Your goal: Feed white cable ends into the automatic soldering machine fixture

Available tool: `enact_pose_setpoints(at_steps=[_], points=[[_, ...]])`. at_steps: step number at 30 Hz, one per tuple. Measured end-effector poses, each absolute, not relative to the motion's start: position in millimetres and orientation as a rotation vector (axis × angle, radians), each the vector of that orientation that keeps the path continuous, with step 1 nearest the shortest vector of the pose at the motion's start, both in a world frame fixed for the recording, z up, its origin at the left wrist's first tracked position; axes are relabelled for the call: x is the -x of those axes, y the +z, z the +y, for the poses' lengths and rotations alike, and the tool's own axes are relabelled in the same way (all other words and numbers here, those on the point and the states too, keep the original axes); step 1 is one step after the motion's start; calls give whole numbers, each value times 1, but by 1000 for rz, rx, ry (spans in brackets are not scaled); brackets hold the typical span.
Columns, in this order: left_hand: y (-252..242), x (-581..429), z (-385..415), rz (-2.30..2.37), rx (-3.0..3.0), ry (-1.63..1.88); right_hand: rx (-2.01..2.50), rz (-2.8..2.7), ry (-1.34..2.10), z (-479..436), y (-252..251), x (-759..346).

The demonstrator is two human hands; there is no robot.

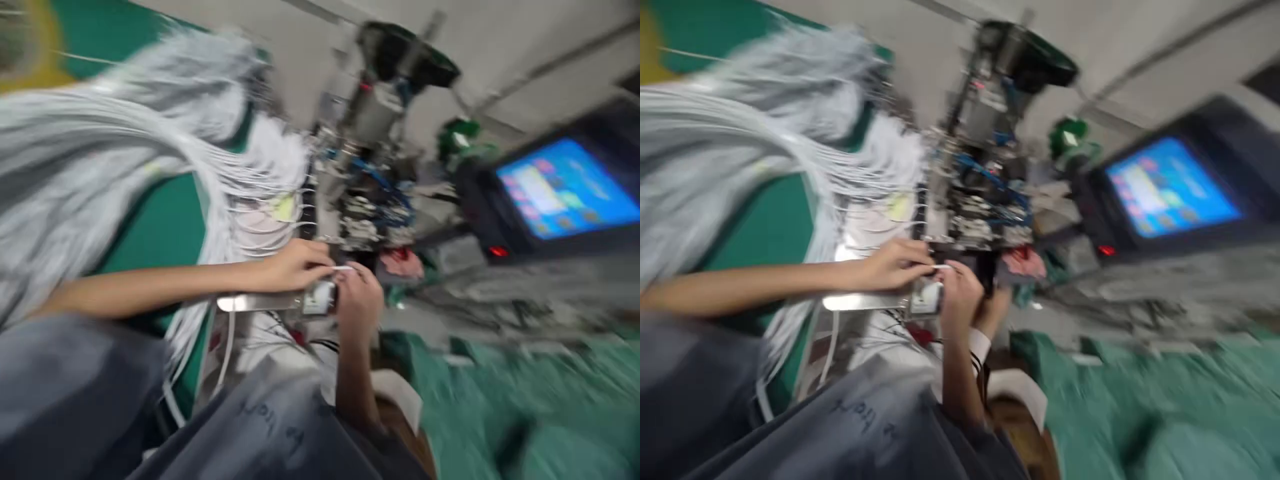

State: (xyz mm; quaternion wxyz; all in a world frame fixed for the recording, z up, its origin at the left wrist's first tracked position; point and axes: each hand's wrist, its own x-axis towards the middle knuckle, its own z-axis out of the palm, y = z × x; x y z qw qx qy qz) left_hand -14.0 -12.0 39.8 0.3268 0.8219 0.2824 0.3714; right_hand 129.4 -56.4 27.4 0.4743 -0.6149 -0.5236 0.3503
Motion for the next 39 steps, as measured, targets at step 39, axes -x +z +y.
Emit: enact_pose_setpoints(at_steps=[39], points=[[26, 14, -12, 777, -2946, 874, 1353, -1725, 780, -47, 35, -161]])
